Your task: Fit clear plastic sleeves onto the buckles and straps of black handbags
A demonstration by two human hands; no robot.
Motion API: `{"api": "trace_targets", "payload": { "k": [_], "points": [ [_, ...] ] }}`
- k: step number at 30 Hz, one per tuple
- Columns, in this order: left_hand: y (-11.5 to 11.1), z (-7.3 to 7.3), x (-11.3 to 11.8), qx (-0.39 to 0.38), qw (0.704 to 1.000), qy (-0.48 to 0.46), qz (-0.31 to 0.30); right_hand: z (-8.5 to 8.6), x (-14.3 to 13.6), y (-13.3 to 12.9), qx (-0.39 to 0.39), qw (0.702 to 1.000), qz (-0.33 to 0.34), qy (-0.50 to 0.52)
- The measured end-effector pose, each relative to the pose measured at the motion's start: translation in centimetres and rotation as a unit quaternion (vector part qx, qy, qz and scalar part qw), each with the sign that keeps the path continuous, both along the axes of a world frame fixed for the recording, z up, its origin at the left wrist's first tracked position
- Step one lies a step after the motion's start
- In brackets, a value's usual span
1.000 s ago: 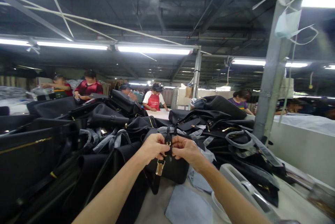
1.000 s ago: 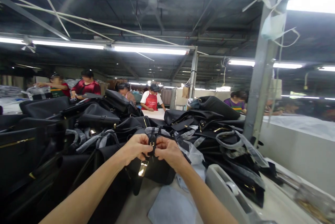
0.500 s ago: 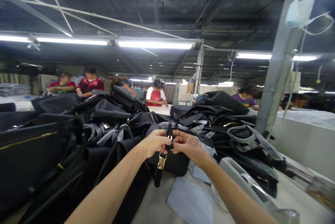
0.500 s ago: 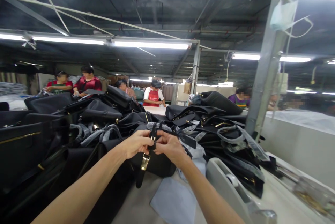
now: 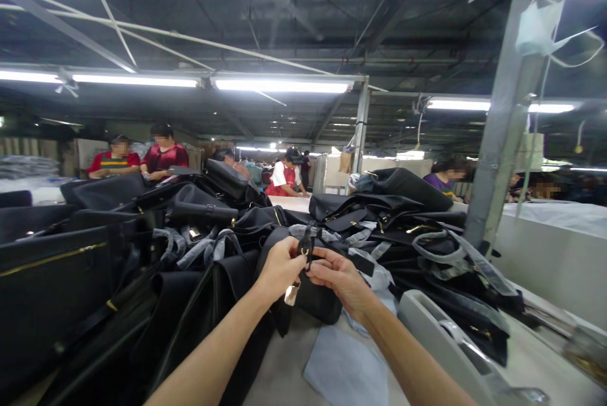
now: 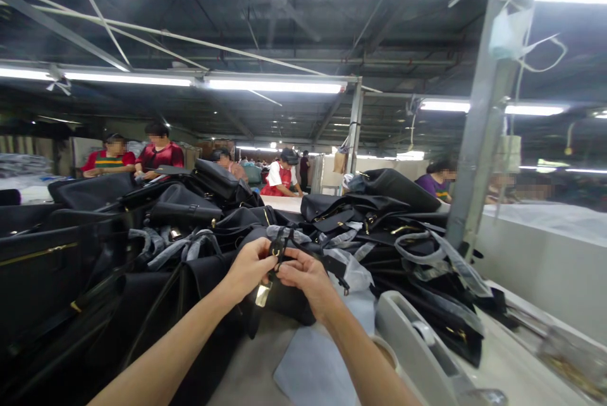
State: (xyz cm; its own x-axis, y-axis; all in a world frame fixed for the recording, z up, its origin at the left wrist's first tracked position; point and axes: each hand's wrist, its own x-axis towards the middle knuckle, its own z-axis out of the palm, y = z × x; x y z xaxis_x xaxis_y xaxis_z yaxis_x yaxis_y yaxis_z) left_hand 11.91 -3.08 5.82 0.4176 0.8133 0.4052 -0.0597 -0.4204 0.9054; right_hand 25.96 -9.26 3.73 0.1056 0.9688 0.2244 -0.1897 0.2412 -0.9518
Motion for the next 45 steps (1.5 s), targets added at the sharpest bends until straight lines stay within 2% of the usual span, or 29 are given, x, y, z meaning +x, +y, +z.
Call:
{"api": "trace_targets", "payload": {
  "k": [8,13,17,23,30,35,40,45],
  "points": [
    [-0.9,-1.2,1.1,-0.062,0.988,-0.143,0.006,0.9,0.0,-1.2,-0.008,0.998,-0.018,-0.065],
    [-1.6,-1.4,2.0,-0.132,0.968,-0.210,-0.034,1.7,0.1,-2.0,-0.029,0.995,-0.010,-0.090],
    [-1.9,-1.8,2.1,-0.174,0.955,-0.232,-0.066,1.3,0.3,-2.0,-0.039,0.997,-0.021,-0.068],
    [-2.0,-2.3,2.0,-0.194,0.944,-0.262,-0.060,0.6,0.2,-1.7,-0.051,0.998,0.001,0.024],
    [-2.3,-2.4,2.2,-0.236,0.919,-0.305,-0.080,0.6,-0.3,-1.6,-0.020,0.999,-0.029,-0.003],
    [-2.3,-2.8,2.2,-0.242,0.910,-0.325,-0.092,0.2,-0.8,-1.3,-0.008,0.998,-0.053,0.037],
    [-2.2,-2.6,1.9,-0.248,0.910,-0.305,-0.130,0.5,-0.6,-1.7,-0.030,0.998,-0.001,0.050],
    [-2.2,-2.4,1.4,-0.263,0.911,-0.256,-0.187,0.6,-0.1,-2.3,0.007,0.997,0.066,0.046]
  ]
}}
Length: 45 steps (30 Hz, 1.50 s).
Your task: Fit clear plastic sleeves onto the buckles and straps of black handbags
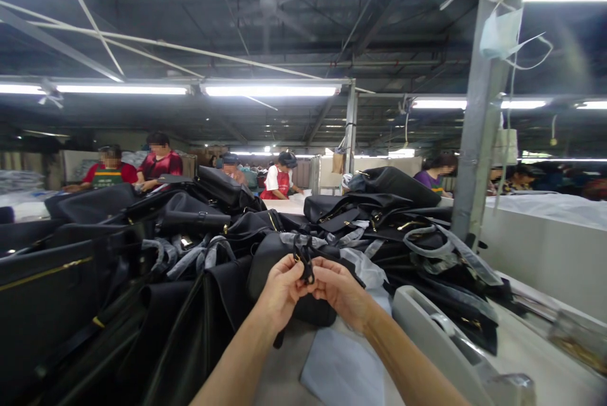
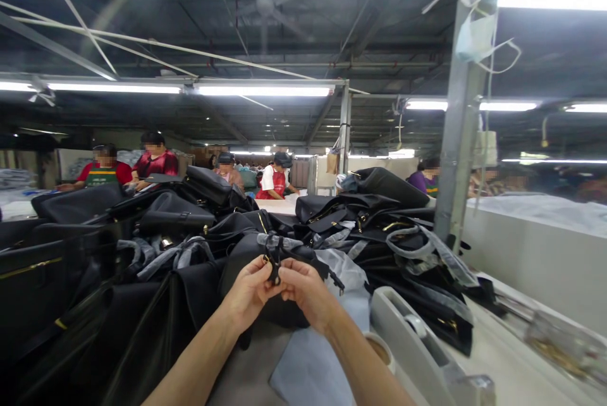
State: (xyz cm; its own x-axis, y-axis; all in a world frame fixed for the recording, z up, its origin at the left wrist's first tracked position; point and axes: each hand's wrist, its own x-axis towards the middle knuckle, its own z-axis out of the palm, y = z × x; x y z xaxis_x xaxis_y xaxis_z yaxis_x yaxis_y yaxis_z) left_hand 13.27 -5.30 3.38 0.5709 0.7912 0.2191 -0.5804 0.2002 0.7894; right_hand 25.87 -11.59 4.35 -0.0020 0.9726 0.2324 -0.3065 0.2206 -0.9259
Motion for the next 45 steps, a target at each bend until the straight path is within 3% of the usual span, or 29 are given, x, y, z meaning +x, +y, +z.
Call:
{"api": "trace_targets", "payload": {
  "k": [5,10,14,16,19,25,28,31,35,41,45],
  "points": [
    [0.2,-0.3,0.2,0.002,1.000,0.005,-0.013,-0.4,0.2,0.3,0.004,1.000,0.002,0.000],
    [0.3,-0.6,1.0,0.121,0.987,0.049,0.090,-0.9,0.4,0.7,0.011,0.998,-0.064,-0.025],
    [0.1,-0.7,1.5,0.180,0.967,0.066,0.166,-1.0,0.7,0.4,-0.018,0.998,-0.054,-0.025],
    [0.0,-0.7,1.5,0.204,0.959,0.075,0.182,-0.9,0.8,0.4,-0.026,0.996,-0.080,-0.042],
    [-0.3,-0.7,1.4,0.232,0.952,0.091,0.180,-0.7,0.7,0.6,-0.010,0.985,-0.139,-0.097],
    [-0.3,-0.5,0.7,0.265,0.951,0.129,0.096,-0.3,0.4,1.2,0.006,0.976,-0.186,-0.111],
    [-0.1,-0.5,0.6,0.285,0.938,0.155,0.120,-0.4,0.3,1.0,-0.010,0.977,-0.182,-0.112],
    [0.0,-0.5,0.7,0.275,0.933,0.175,0.150,-0.5,0.5,0.4,-0.040,0.986,-0.145,-0.069],
    [-0.3,-0.1,0.8,0.217,0.955,0.158,0.128,-0.7,1.2,-0.1,-0.052,0.992,-0.101,-0.047],
    [-0.6,0.6,0.6,0.201,0.962,0.146,0.112,-1.0,1.1,0.5,0.008,0.985,-0.145,-0.097],
    [-0.4,0.5,0.3,0.155,0.972,0.143,0.100,-1.0,0.9,0.7,0.017,0.990,-0.112,-0.089]
  ]
}}
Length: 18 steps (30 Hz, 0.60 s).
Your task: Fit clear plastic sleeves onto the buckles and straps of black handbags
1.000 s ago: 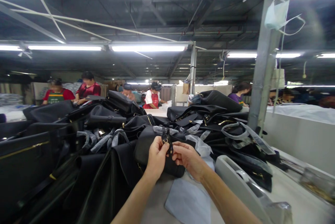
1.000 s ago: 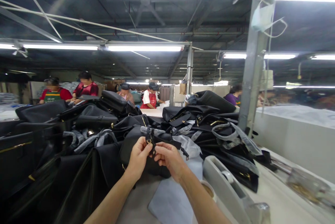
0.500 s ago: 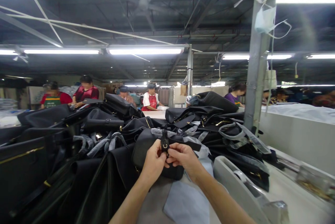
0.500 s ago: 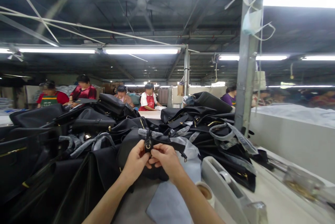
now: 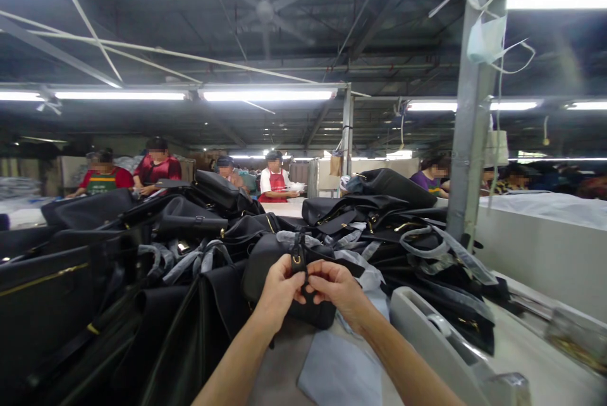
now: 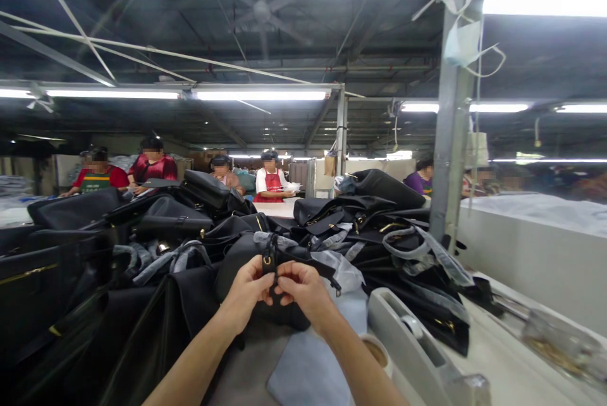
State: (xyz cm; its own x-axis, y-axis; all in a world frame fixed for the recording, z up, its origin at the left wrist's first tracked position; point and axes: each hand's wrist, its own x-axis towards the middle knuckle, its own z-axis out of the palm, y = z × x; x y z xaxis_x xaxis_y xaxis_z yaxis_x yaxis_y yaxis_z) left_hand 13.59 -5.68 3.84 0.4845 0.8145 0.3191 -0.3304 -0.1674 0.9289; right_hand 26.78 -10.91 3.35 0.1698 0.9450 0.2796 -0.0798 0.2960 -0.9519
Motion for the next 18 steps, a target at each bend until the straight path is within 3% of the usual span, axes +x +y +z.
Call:
{"api": "trace_targets", "payload": {
  "k": [3,10,18],
  "points": [
    [0.3,-0.3,0.0,-0.023,1.000,-0.010,0.003,-0.6,0.0,0.1,0.006,1.000,0.008,0.014],
    [0.0,-0.4,-0.1,-0.071,0.996,-0.025,-0.036,-2.0,-0.3,1.0,0.028,0.998,-0.056,-0.025],
    [-0.6,0.9,-0.7,-0.112,0.990,-0.047,-0.069,-0.2,-1.9,0.4,0.057,0.987,-0.109,-0.104]
  ]
}}
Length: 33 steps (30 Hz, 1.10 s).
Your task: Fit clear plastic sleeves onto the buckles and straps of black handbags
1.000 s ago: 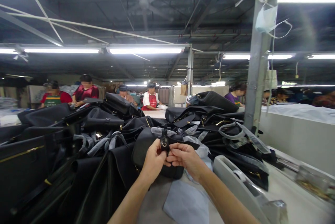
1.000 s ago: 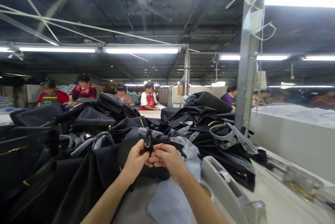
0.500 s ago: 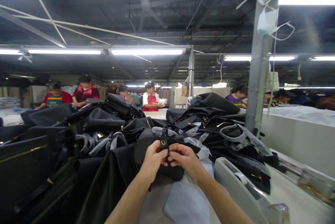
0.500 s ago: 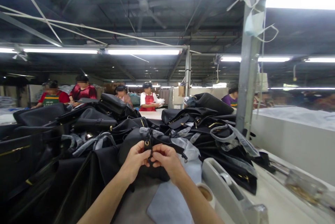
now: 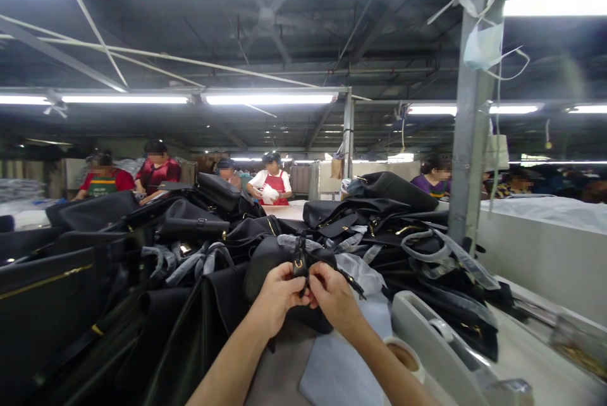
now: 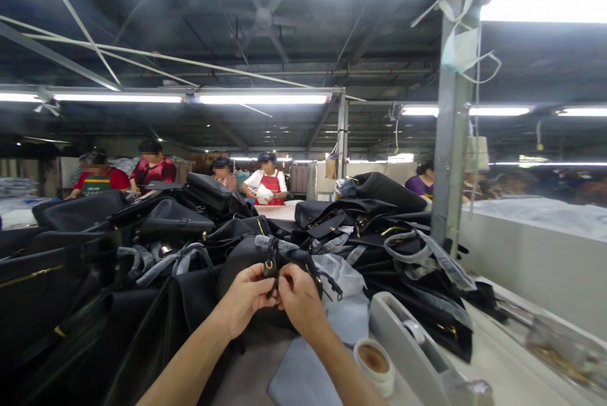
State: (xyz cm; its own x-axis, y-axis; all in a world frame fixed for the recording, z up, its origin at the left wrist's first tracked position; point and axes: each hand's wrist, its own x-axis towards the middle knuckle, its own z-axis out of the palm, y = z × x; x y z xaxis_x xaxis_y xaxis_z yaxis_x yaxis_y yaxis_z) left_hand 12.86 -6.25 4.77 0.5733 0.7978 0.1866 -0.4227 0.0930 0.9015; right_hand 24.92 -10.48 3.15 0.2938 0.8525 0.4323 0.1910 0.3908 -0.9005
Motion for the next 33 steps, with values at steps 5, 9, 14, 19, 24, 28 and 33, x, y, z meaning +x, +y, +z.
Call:
{"api": "trace_targets", "payload": {
  "k": [5,9,14,19,24,28,33],
  "points": [
    [0.1,0.4,-0.4,-0.049,0.998,-0.026,0.027,0.6,-0.4,0.3,-0.018,0.999,-0.017,0.025],
    [1.2,0.4,-1.2,-0.031,0.995,-0.042,0.088,0.2,-0.1,0.4,-0.051,0.998,0.006,0.043],
    [1.0,0.6,-2.5,0.072,0.988,0.002,0.140,0.1,0.3,-0.3,-0.082,0.993,0.045,0.078],
    [-0.9,-0.5,-3.3,0.489,0.817,0.157,0.261,0.6,0.4,-0.4,-0.077,0.991,0.058,0.090],
    [-0.3,-0.6,-3.4,0.644,0.666,0.232,0.297,0.4,0.3,-0.2,-0.071,0.994,0.056,0.068],
    [0.6,0.6,-2.8,0.622,0.669,0.242,0.326,-0.5,-0.6,-0.5,-0.046,0.999,0.027,0.008],
    [1.4,0.7,-2.3,0.513,0.781,0.231,0.270,-1.9,-2.2,-0.9,0.003,0.998,-0.057,-0.040]
  ]
}}
